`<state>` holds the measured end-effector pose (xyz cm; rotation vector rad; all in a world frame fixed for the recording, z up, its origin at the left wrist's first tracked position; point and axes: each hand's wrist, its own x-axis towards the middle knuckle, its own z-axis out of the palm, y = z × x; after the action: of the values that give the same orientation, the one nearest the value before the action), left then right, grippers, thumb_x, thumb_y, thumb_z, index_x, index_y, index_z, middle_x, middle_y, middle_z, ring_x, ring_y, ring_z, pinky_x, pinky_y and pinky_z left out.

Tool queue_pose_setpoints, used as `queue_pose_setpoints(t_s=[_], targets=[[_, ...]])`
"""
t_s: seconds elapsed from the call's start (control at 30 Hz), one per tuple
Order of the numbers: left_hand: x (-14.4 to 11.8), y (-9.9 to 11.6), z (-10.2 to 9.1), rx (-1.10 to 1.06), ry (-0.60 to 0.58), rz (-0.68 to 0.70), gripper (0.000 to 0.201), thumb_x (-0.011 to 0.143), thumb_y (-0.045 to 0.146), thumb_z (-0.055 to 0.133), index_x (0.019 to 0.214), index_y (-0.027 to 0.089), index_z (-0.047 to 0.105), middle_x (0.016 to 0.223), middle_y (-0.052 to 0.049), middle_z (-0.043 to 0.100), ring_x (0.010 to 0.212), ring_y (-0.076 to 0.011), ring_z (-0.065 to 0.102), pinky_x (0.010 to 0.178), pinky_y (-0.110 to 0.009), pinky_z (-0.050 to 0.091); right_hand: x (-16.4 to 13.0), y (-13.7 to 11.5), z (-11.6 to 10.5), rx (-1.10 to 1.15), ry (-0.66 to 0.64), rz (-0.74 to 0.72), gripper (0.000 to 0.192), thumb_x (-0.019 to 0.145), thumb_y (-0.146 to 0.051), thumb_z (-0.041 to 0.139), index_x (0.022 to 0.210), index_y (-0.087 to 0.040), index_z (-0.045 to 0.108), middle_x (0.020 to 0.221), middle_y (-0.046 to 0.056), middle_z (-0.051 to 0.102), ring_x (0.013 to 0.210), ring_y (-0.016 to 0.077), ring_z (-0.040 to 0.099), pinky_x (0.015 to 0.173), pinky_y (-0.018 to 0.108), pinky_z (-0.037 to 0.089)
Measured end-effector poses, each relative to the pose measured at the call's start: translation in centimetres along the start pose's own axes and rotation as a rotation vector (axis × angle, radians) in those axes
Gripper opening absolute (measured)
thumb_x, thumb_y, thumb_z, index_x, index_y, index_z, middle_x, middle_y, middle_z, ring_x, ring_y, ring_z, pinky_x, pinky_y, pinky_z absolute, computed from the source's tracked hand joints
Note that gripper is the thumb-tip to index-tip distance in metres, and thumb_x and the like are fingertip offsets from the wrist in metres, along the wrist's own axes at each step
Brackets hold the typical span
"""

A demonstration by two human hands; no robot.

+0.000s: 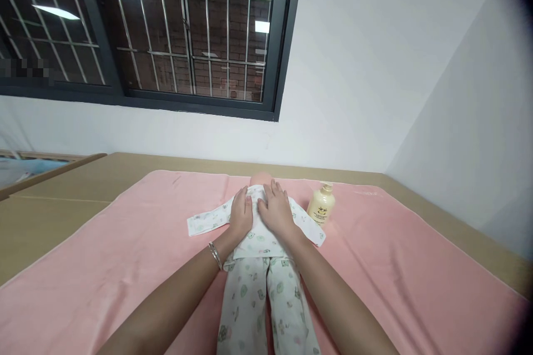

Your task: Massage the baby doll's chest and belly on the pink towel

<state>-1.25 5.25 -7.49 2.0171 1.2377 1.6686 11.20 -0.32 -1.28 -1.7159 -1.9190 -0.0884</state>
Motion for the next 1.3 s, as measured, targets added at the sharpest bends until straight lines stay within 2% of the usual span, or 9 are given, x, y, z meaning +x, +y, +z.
queue_pose_setpoints(t_s=[0.17,0.33,0.47,0.53,0.77,0.93,1.0,1.17,1.3], targets=[[0.1,0.1,-0.1,0.050,0.002,0.018,0.049,0.099,0.041,0.024,0.131,0.013,0.048,0.132,-0.017,0.055,0.128,-0.0272,0.047,0.109,-0.053,0.036,-0.1,-0.2,-0.1,-0.011,-0.242,0.012,0.058,0.095,-0.045,0.035,0.146,-0.018,0.034,0.157,0.013,0.020,0.145,0.0326,0.012,0.113,0.055,0.010],[0.2,0.0,-0.1,0.090,-0.002,0.017,0.045,0.098,0.037,0.028,0.129,0.014,0.050,0.131,-0.017,0.056,0.127,-0.0274,0.048,0.109,-0.052,0.036,0.4,0.3,-0.8,-0.004,-0.328,0.041,0.066,0.095,-0.049,0.032,0.152,-0.020,0.018,0.160,0.012,0.004,0.146,0.0322,0.002,0.113,0.055,0.006],[0.4,0.6,-0.3,0.197,-0.040,-0.007,0.040,0.092,0.031,0.040,0.127,0.014,0.053,0.131,-0.016,0.057,0.132,-0.0309,0.043,0.110,-0.054,0.034,1.1,2.2,-3.8,0.040,-0.632,-0.011,0.078,0.091,-0.059,0.041,0.153,-0.022,0.013,0.160,0.010,0.004,0.146,0.0312,0.005,0.115,0.052,0.010],[0.4,1.8,-0.5,0.234,-0.073,-0.004,0.041,0.089,0.029,0.045,0.126,0.014,0.053,0.134,-0.015,0.054,0.136,-0.0330,0.037,0.113,-0.055,0.029,0.9,3.5,-6.5,0.076,-0.670,0.026,0.084,0.088,-0.057,0.049,0.153,-0.019,0.013,0.159,0.012,0.010,0.146,0.0290,0.012,0.115,0.046,0.018],[0.5,10.2,-0.1,-0.257,-0.223,-0.218,0.056,0.090,0.038,0.048,0.142,0.022,0.036,0.152,-0.011,0.035,0.144,-0.0265,0.025,0.118,-0.048,0.019,-1.4,8.0,-15.1,0.284,-0.293,0.186,0.071,0.092,-0.056,0.040,0.152,-0.023,0.023,0.157,0.007,0.023,0.143,0.0249,0.024,0.114,0.042,0.025],[2.5,15.0,3.0,-1.064,-0.564,-0.797,0.071,0.090,0.060,0.040,0.148,0.025,0.022,0.149,-0.017,0.037,0.130,-0.0241,0.048,0.104,-0.040,0.042,-1.0,10.1,-14.8,0.247,-0.182,0.279,0.065,0.094,-0.044,0.037,0.149,-0.011,0.029,0.153,0.015,0.031,0.142,0.0244,0.028,0.113,0.040,0.027],[3.6,16.0,4.8,-1.254,-0.588,-0.949,0.072,0.091,0.062,0.033,0.148,0.021,0.022,0.147,-0.020,0.038,0.121,-0.0226,0.056,0.095,-0.036,0.049,-0.6,10.4,-14.2,0.209,-0.194,0.279,0.060,0.094,-0.039,0.037,0.146,-0.010,0.034,0.150,0.017,0.037,0.140,0.0243,0.031,0.111,0.038,0.029],[6.0,16.7,9.3,-1.475,-0.446,-1.080,0.069,0.095,0.055,0.023,0.146,0.010,0.021,0.143,-0.024,0.042,0.104,-0.0216,0.065,0.075,-0.032,0.056,-0.3,10.3,-13.8,0.172,-0.206,0.243,0.036,0.091,-0.028,0.037,0.116,-0.014,0.059,0.121,0.015,0.063,0.111,0.0234,0.059,0.088,0.031,0.044],[6.0,16.9,10.4,-1.517,-0.437,-1.124,0.066,0.096,0.054,0.023,0.144,0.008,0.023,0.134,-0.024,0.051,0.095,-0.0227,0.067,0.067,-0.032,0.056,-0.4,10.1,-14.2,0.127,-0.173,0.259,0.032,0.092,-0.028,0.036,0.107,-0.015,0.062,0.111,0.014,0.067,0.099,0.0232,0.063,0.079,0.029,0.044]])
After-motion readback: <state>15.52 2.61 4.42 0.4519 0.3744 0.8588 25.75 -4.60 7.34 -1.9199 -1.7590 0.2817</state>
